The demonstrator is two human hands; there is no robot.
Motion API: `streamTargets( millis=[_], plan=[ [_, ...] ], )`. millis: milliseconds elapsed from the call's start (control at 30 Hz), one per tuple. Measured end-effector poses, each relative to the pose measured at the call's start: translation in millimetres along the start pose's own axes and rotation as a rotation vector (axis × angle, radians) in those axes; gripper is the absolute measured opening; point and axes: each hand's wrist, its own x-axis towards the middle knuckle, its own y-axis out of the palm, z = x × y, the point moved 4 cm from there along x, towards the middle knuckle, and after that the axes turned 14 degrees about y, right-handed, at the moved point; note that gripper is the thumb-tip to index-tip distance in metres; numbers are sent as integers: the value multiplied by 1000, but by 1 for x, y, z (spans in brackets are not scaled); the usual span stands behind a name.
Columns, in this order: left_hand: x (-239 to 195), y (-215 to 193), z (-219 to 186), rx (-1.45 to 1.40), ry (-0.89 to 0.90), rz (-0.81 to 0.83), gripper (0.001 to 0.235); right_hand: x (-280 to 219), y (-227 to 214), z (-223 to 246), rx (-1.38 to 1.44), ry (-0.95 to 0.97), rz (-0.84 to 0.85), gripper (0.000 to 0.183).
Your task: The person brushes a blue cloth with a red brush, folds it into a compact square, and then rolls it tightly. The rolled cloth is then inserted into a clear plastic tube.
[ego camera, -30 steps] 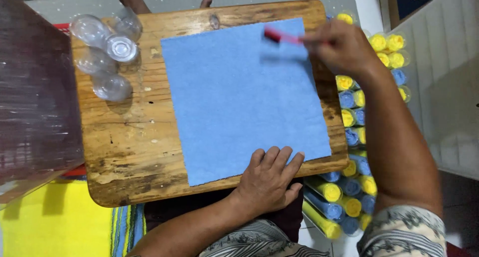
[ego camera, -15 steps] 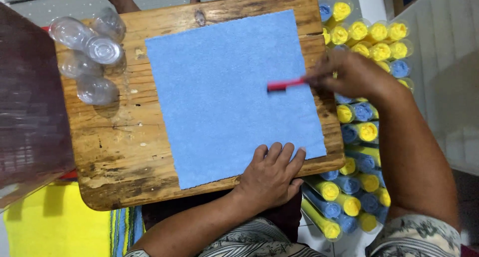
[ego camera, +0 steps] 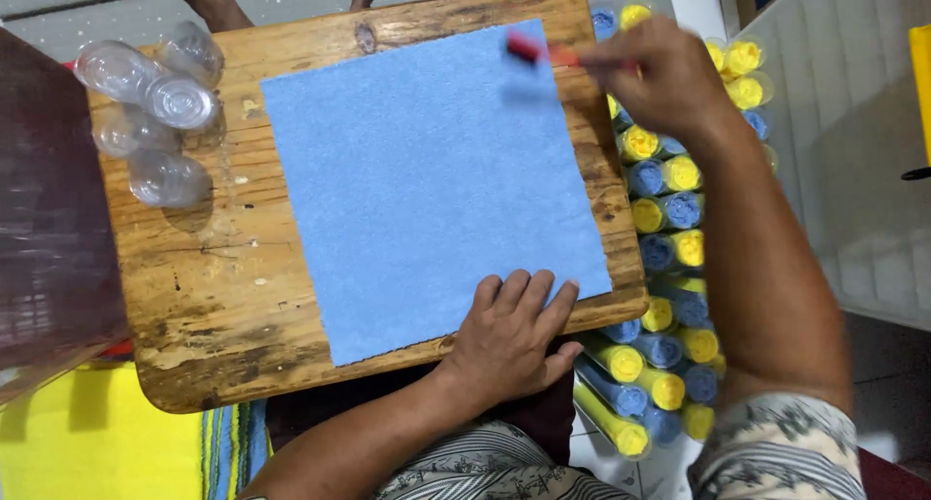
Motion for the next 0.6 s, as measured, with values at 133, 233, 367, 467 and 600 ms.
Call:
streamTargets(
  millis=[133, 233, 367, 467, 600],
  plan=[
    [5, 1, -3, 3, -1, -25, 70, -15, -8, -3, -32, 40, 157, 9],
    [8, 6, -5, 12, -2, -19, 71, -12, -8, -5, -63, 57, 159, 9],
    [9, 16, -9, 15, 9, 14, 72, -14, -2, -15, -75, 96, 162, 9],
    [13, 19, -5, 39, 5, 22, 73, -2, 0, -15, -98, 103, 159, 9],
    [16, 22, 0, 67, -3, 47, 74, 15, 9, -16, -125, 120, 163, 10]
  ],
)
